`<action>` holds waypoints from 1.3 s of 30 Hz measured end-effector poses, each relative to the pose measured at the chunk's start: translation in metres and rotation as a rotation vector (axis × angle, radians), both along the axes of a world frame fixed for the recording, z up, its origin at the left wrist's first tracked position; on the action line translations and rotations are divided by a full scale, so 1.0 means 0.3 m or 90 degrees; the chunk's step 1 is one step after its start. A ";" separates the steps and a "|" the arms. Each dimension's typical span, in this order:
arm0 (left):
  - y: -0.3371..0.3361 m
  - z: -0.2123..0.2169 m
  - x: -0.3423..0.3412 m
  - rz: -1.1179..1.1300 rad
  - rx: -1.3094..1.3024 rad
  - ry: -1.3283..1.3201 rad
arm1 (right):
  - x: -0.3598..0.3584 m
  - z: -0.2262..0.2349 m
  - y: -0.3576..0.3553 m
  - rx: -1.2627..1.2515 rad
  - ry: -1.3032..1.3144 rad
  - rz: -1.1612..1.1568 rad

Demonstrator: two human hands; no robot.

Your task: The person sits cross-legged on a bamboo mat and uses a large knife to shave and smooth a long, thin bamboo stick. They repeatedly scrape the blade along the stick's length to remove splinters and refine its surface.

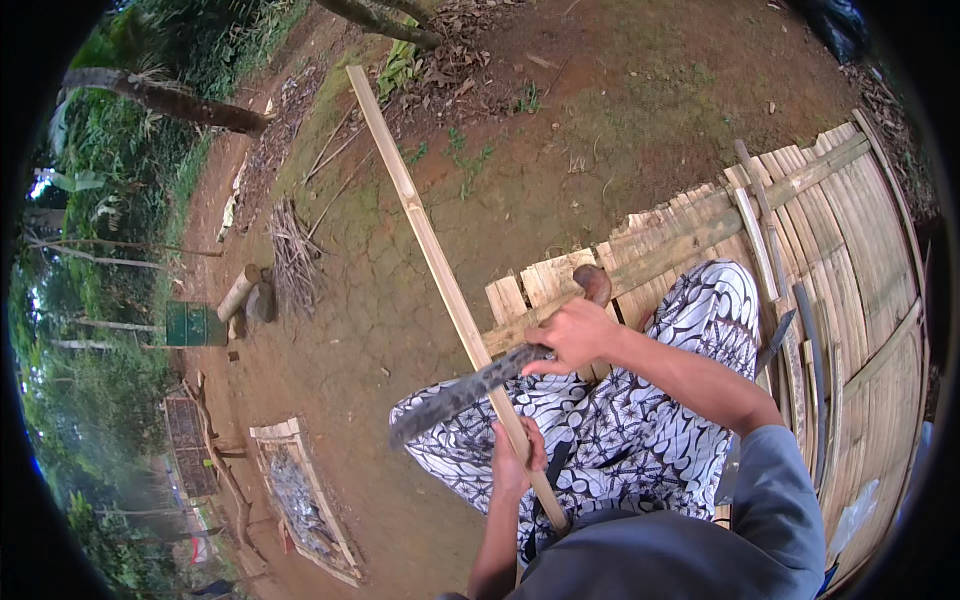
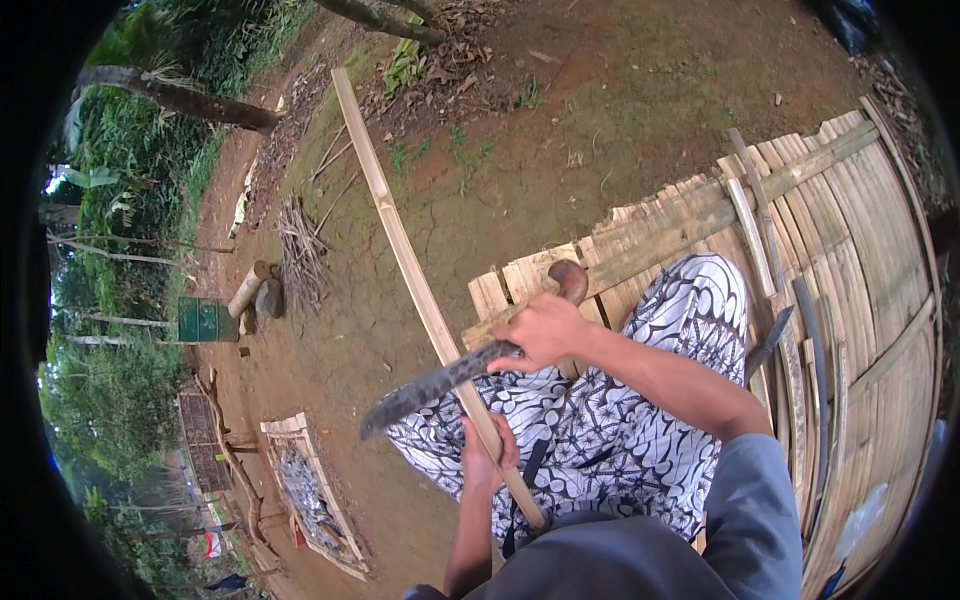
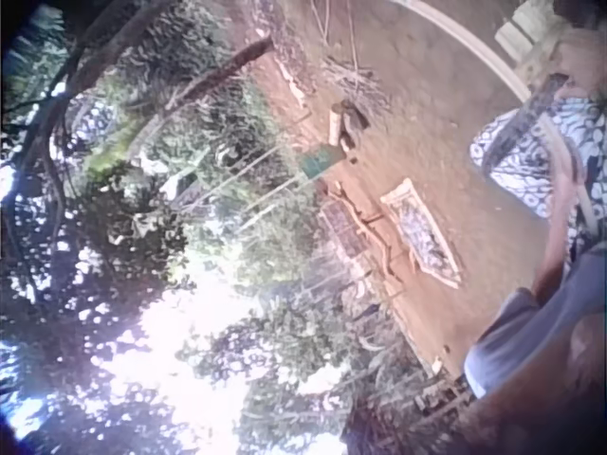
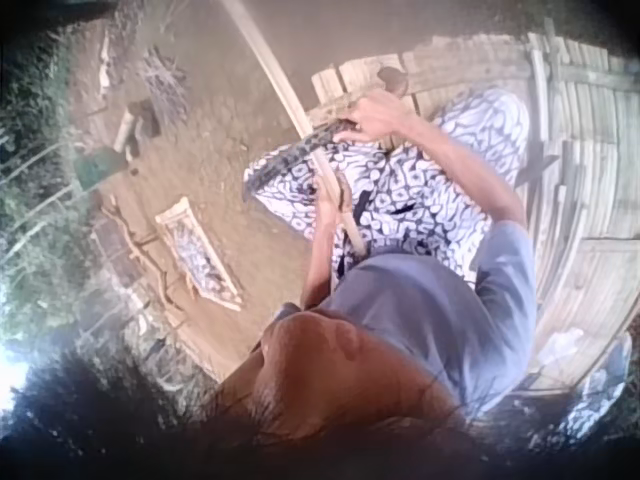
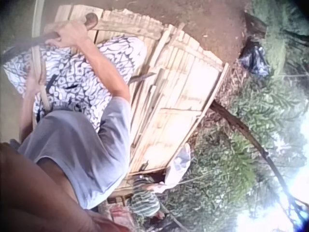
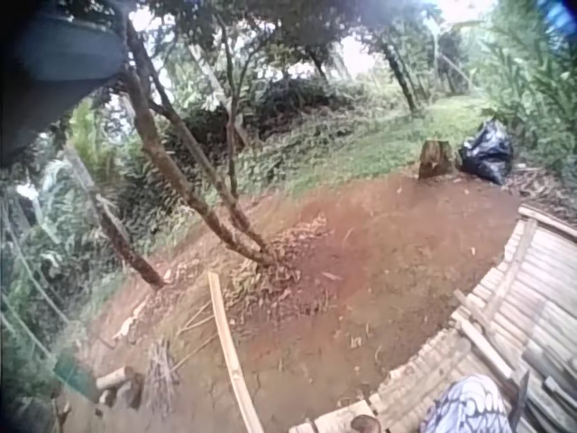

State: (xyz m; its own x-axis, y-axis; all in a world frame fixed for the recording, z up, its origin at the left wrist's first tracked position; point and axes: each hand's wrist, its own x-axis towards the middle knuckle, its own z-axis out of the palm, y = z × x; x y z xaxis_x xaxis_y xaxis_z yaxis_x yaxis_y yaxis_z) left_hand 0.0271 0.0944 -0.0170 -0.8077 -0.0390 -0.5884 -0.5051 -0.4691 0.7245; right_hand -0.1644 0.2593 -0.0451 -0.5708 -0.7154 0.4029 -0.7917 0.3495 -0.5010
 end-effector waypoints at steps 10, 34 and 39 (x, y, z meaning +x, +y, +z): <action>0.035 -0.045 0.095 0.036 -0.227 -0.012 | 0.160 -0.054 -0.086 -0.002 -0.021 0.130; 0.022 -0.082 0.100 0.066 -0.233 -0.069 | 0.151 -0.093 -0.115 -0.019 0.020 0.210; 0.020 -0.044 0.076 0.066 -0.213 -0.012 | 0.123 -0.078 -0.101 0.007 -0.078 0.064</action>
